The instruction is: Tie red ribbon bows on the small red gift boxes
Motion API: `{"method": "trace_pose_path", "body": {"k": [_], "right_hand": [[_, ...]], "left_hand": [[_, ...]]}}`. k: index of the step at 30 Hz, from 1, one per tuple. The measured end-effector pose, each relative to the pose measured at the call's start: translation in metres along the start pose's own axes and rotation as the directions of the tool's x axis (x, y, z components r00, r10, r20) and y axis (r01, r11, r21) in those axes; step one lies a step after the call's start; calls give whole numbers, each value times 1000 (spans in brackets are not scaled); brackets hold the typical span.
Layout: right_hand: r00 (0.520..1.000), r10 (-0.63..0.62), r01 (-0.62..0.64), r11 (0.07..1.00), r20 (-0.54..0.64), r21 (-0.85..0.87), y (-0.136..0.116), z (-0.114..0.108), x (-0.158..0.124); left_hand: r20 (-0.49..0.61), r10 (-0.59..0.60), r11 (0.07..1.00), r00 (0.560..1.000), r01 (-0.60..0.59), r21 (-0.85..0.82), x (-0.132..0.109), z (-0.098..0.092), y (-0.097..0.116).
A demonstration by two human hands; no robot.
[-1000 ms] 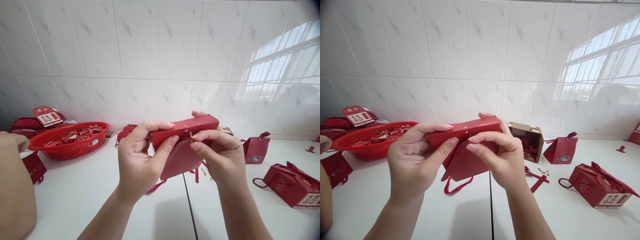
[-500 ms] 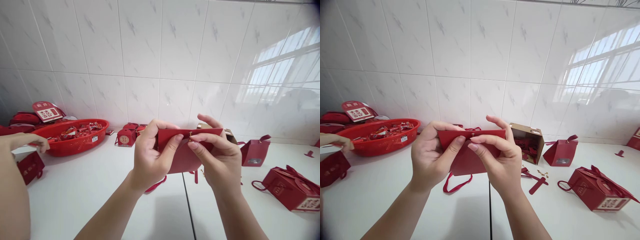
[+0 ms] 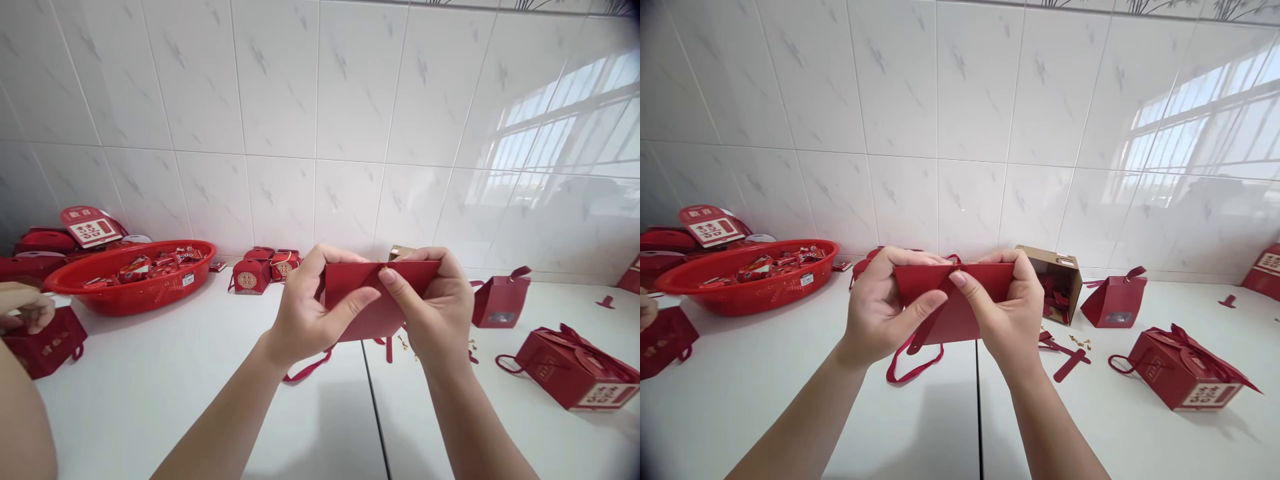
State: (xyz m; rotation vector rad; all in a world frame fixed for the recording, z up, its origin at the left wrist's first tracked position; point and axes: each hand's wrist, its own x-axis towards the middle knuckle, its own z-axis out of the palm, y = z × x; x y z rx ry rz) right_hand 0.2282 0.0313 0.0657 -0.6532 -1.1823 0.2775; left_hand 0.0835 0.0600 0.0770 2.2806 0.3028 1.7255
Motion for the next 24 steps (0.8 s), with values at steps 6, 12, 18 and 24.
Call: {"method": "trace_pose_path", "body": {"k": [6, 12, 18, 24], "right_hand": [[987, 92, -93, 996, -129, -1, 6, -8, 7], [982, 137, -142, 989, -127, -37, 10, -15, 13], [976, -53, 71, 994, 213, -79, 16, -19, 15], [884, -295, 308, 951, 363, 25, 11, -12, 10]], "left_hand": [[81, -312, 919, 947, 279, 279, 3, -14, -6], [225, -438, 882, 870, 368, 295, 10, -31, 0], [-166, -143, 989, 976, 133, -68, 9, -44, 17], [-35, -285, 934, 958, 269, -234, 8, -36, 27]]}}
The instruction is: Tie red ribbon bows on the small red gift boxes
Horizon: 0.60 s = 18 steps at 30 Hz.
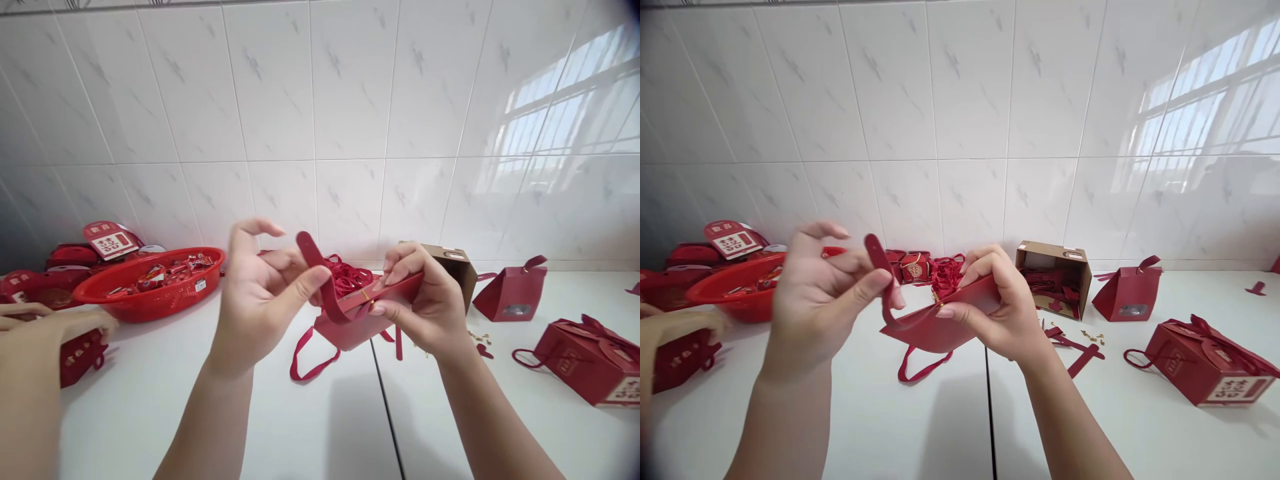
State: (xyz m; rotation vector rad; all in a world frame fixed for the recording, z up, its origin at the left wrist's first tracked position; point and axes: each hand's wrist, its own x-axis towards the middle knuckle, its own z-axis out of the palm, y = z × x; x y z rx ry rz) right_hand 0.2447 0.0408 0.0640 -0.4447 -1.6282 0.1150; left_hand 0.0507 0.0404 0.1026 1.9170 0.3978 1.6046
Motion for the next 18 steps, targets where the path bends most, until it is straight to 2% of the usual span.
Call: {"method": "trace_pose_path", "body": {"k": [2, 4, 8, 10, 12, 14, 18], "right_hand": [[998, -17, 17, 1000, 54, 6, -2, 1, 0], [997, -25, 26, 1000, 69, -8, -2, 2, 0], [999, -29, 31, 998, 45, -49, -2, 0, 1], [999, -35, 37, 996, 28, -75, -2, -2, 1], [999, -45, 46, 993, 10, -105, -2, -4, 2], [998, -61, 61, 991, 3, -121, -3, -5, 2], [997, -70, 73, 989, 26, -126, -5, -5, 2]], "left_hand": [[115, -101, 992, 988, 92, 81, 0, 1, 1], [216, -158, 983, 964, 133, 127, 0, -1, 1], [359, -152, 983, 921, 102, 153, 1, -4, -4], [321, -115, 977, 940, 48, 210, 1, -3, -7], [234, -75, 965, 969, 12, 261, 0, 0, -9], [166, -65, 962, 984, 17, 274, 0, 4, -10], [105, -84, 970, 991, 57, 238, 0, 13, -11]]}}
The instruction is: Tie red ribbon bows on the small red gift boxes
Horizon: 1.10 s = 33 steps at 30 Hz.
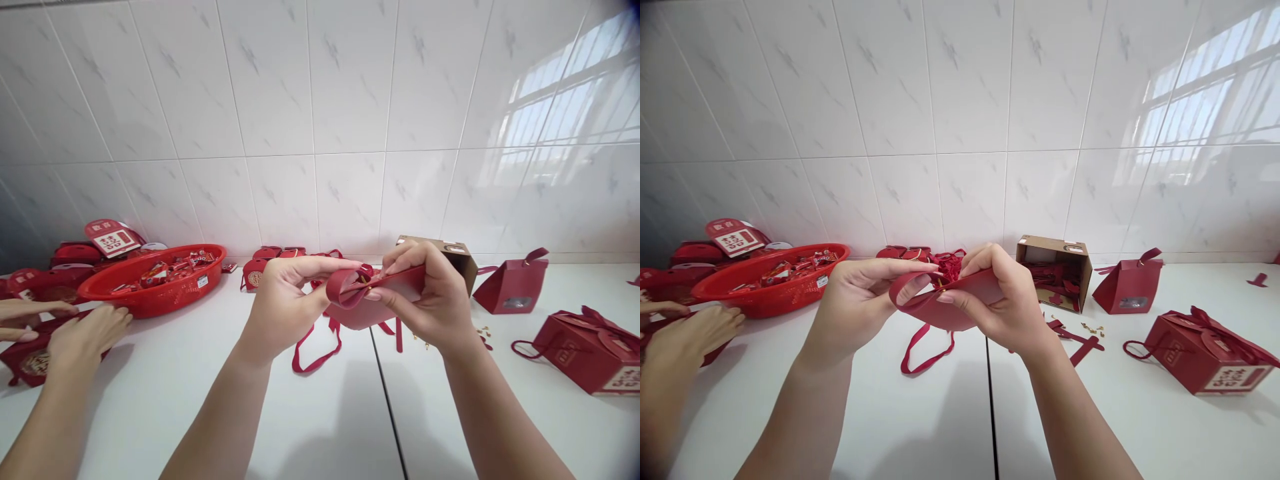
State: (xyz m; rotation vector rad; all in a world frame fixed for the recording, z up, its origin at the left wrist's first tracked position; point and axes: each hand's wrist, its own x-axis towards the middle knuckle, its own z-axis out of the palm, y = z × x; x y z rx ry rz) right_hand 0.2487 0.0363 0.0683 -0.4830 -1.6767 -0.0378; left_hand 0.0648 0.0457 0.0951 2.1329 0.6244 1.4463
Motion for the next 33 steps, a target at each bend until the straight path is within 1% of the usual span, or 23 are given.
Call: {"method": "trace_pose_path", "body": {"k": [4, 9, 17, 22, 30, 33], "right_hand": [[1000, 15, -15, 1000, -18, -12, -1, 0, 0], [999, 20, -21, 999, -40, -29, -1, 0, 0], [1000, -7, 6, 999, -29, -40, -1, 1, 0], [999, 17, -20, 998, -45, -63, -1, 0, -1], [998, 3, -8, 997, -67, -71, 0, 2, -1], [996, -4, -3, 997, -91, -76, 0, 1, -1]], "left_hand": [[-54, 10, 1000, 998, -11, -13, 0, 4, -1], [-101, 47, 998, 994, -50, -27, -1, 3, -2], [-103, 60, 998, 993, -59, 13, -2, 3, -3], [-104, 72, 997, 992, -70, 23, -2, 5, -3], [-51, 68, 998, 996, -68, 4, -3, 5, -2], [12, 93, 996, 996, -93, -3, -2, 2, -1]]}}
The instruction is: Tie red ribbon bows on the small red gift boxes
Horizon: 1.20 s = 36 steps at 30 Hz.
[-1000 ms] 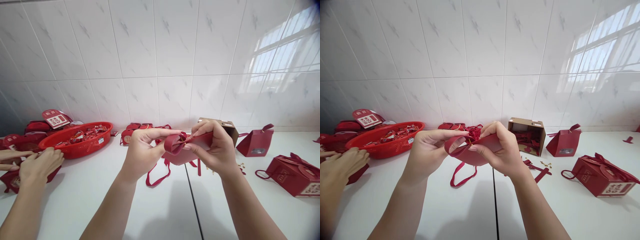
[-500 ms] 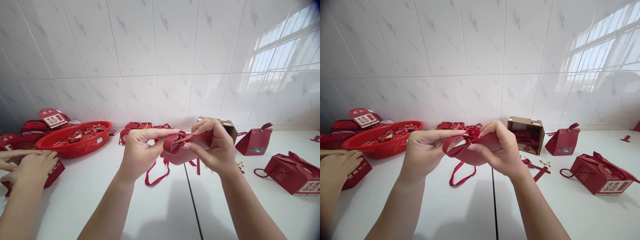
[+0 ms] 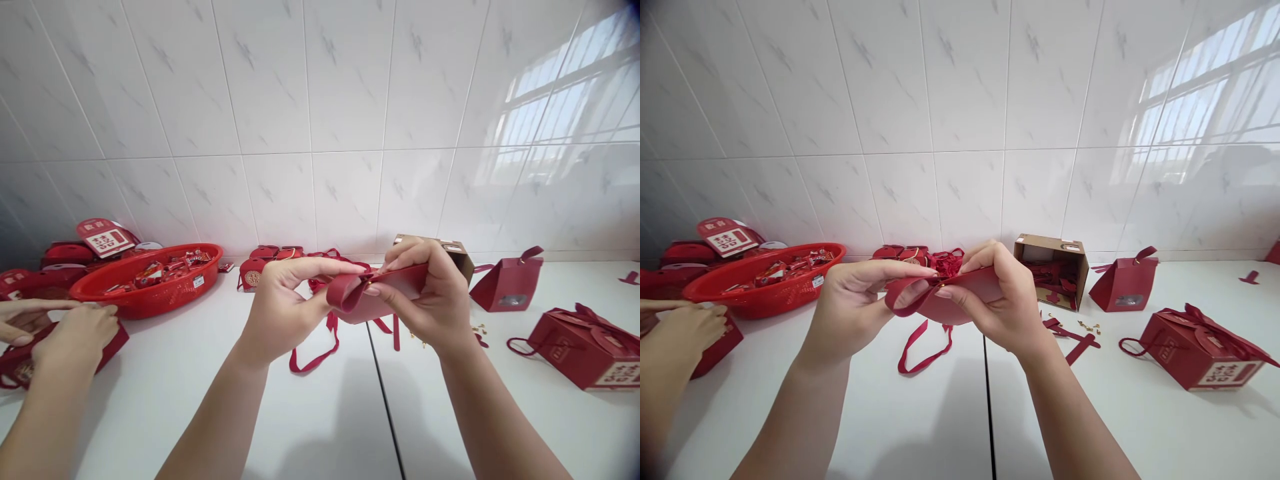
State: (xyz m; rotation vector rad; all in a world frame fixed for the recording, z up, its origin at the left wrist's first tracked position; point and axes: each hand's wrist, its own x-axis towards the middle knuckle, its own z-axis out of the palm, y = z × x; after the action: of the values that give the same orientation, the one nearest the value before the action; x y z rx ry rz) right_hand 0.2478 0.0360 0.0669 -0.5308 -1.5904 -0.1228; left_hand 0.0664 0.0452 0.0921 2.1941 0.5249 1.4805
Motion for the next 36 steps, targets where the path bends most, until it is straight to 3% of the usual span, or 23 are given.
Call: {"method": "trace_pose_path", "body": {"k": [5, 10, 13, 21, 25, 31, 36], "right_hand": [[996, -70, 75, 993, -64, 90, -6, -2, 0], [982, -112, 131, 984, -153, 120, -15, 3, -2], [984, -145, 156, 981, -100, 111, -19, 2, -1], [973, -198, 213, 968, 119, -133, -30, -10, 5], [982, -152, 170, 969, 109, -181, -34, -8, 6], [990, -93, 111, 977, 104, -185, -36, -6, 5], [994, -63, 77, 984, 88, -162, -36, -4, 4]], "left_hand": [[173, 157, 982, 972, -135, -134, 1, -2, -3], [79, 383, 923, 920, -379, -61, 1, 0, -4], [61, 473, 878, 879, -476, 54, 2, -2, -3], [77, 530, 830, 845, -535, 158, 2, -4, -6], [60, 539, 832, 840, -543, 115, 4, -2, -11], [54, 604, 791, 795, -606, 80, 8, -1, -15], [37, 578, 811, 815, -579, 82, 8, -1, -13]]}}
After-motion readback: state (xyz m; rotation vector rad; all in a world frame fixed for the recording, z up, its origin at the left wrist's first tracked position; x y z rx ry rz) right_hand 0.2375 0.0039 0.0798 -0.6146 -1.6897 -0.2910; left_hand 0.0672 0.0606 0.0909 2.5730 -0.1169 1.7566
